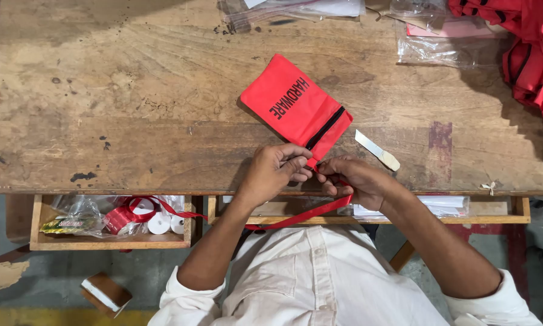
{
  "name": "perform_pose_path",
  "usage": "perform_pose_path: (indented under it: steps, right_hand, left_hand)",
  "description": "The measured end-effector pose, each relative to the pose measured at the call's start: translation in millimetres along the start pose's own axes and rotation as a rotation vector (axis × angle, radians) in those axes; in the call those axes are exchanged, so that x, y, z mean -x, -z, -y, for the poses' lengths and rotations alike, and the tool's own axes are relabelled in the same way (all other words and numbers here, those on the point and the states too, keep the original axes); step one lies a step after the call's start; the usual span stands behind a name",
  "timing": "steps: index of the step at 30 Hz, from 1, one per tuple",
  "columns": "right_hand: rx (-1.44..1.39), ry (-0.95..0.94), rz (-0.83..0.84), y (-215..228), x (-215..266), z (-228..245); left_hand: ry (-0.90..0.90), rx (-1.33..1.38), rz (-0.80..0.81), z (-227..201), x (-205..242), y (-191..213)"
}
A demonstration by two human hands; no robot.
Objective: Tying red ribbons onto the loops of red hardware bags at a workbench.
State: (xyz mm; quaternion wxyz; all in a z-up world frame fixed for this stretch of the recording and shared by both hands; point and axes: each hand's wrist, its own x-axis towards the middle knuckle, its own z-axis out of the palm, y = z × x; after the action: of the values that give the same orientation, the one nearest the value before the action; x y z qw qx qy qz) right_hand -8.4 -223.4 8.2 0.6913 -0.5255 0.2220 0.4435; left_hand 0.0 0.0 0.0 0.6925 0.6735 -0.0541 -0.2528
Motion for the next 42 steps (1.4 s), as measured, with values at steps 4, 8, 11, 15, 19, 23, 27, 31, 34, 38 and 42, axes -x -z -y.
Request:
perform_pose_path:
  steps: [4,8,11,15,19,23,27,31,34,38,42]
  right_hand:
    - [0.018,-0.025,-0.026,-4.2,1.7,4.5]
    - [0.031,-0.026,-0.023,-4.0,2.8,6.8]
    - [0.080,-0.028,-0.010,-4.2,1.9,7.7]
    - [0.124,-0.033,-0.024,-5.4,0.2,9.9]
    - [0.107,-0.059,-0.048,-7.7,2.1,11.7]
    - [0.107,-0.010,-0.030,-9.5,4.3,9.2]
    - [0.081,-0.014,-0.028,-14.0,7.4,10.6]
    - [0.101,-0.025,-0.011,-14.4,7.7,13.3]
    - [0.063,-0.038,0.020,-15.4,8.9,14.6]
    - [0.080,0.016,0.052,-10.2,4.1,9.7]
    - [0.111,0.114,0.062,-10.2,4.0,7.5]
  left_hand:
    - [-0.018,-0.022,-0.002,0.5,0.3,-0.7]
    - [-0.016,-0.023,-0.003,3.8,2.3,0.3]
    - [-0.018,-0.045,-0.001,4.0,3.4,1.6]
    - [-0.020,-0.051,0.012,6.7,2.1,2.0]
    - [-0.018,-0.043,0.009,2.1,3.1,2.1]
    - [-0.021,-0.066,0.003,-0.2,3.7,2.3]
    - [-0.019,-0.075,0.009,-2.8,4.3,2.7]
    - [-0.020,-0.061,0.011,-1.3,3.5,2.8]
    - [-0.036,-0.042,0.024,-2.2,4.1,3.6]
    - [-0.018,-0.046,0.029,-2.0,3.9,4.2]
    - [-0.073,-0.053,0.049,1.0,1.9,3.7]
